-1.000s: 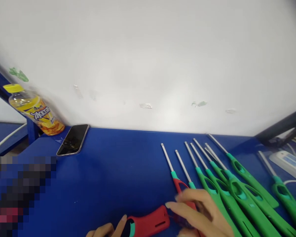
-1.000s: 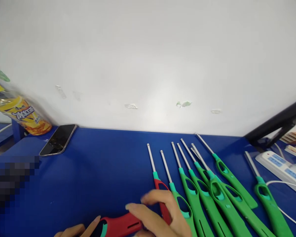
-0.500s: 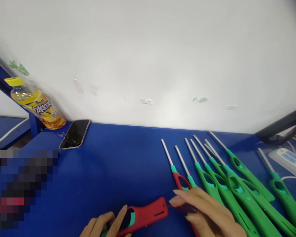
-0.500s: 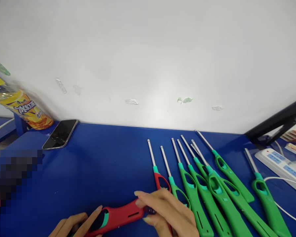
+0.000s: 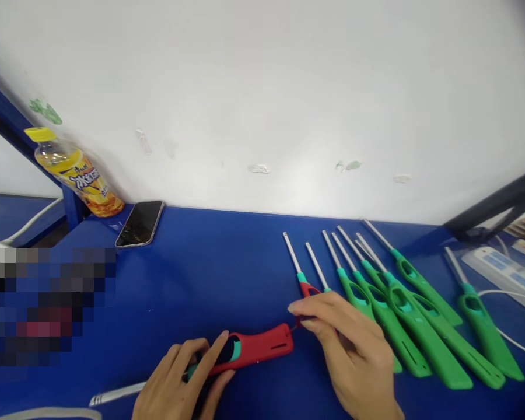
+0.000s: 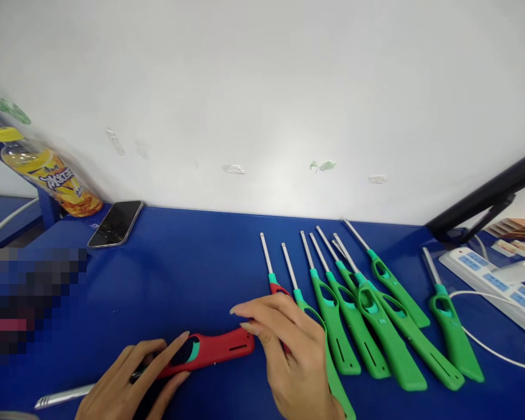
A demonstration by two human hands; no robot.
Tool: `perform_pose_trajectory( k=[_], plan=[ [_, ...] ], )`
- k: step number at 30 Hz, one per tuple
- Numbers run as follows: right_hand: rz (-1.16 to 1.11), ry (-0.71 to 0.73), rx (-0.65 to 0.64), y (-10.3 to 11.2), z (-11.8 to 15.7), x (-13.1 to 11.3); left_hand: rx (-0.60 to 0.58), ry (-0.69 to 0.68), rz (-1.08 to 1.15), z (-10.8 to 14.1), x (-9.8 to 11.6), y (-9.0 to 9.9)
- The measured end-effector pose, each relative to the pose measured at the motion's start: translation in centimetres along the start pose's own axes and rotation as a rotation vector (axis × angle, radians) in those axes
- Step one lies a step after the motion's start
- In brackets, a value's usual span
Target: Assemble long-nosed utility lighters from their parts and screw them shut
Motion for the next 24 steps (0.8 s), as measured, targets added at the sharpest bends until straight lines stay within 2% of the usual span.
perform_pose_trajectory(
  k=[4, 8, 10, 14, 17, 22, 24],
  plan=[
    [0.032, 0.075, -0.012, 1.0, 0.5, -1.0, -0.03, -0.039, 0.007, -0.3, 0.0, -0.4],
    [0.105, 0.089, 0.18, 3.9, 1.5, -1.3, -0.038, -0.136, -0.074, -1.5, -0.2, -1.1],
    [0.13, 0.118, 0.212, 4.5, 1.9, -0.9, -0.019, -0.138, -0.138, -1.9, -0.4, -1.3],
    [0.223, 0.198, 0.009, 3.1, 2.8, 1.0, 0.018, 0.049, -0.055, -1.7, -0.7, -0.9],
    [0.294, 0.269, -0.094, 1.8, 3.3, 2.4, 0.005, 0.14, 0.041, -1.1, 0.0, -0.7],
    [0.402, 0.389, -0.147, 1.3, 3.7, 2.4, -0.137, 0.071, 0.042, -0.9, 1.9, -1.2],
    [0.348, 0.348, -0.186, 1.5, 4.2, 1.4, -0.181, 0.041, 0.027, -0.9, 2.2, -1.5]
  ],
)
Point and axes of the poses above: each hand's wrist, its own z-axis away from the middle knuckle, its own y-axis out of the back of the hand, x = y × z, the point moved 4 cm from there along -z, towards the middle knuckle, and after that the axes turned 9 degrees about x, right-handed, at the moved point
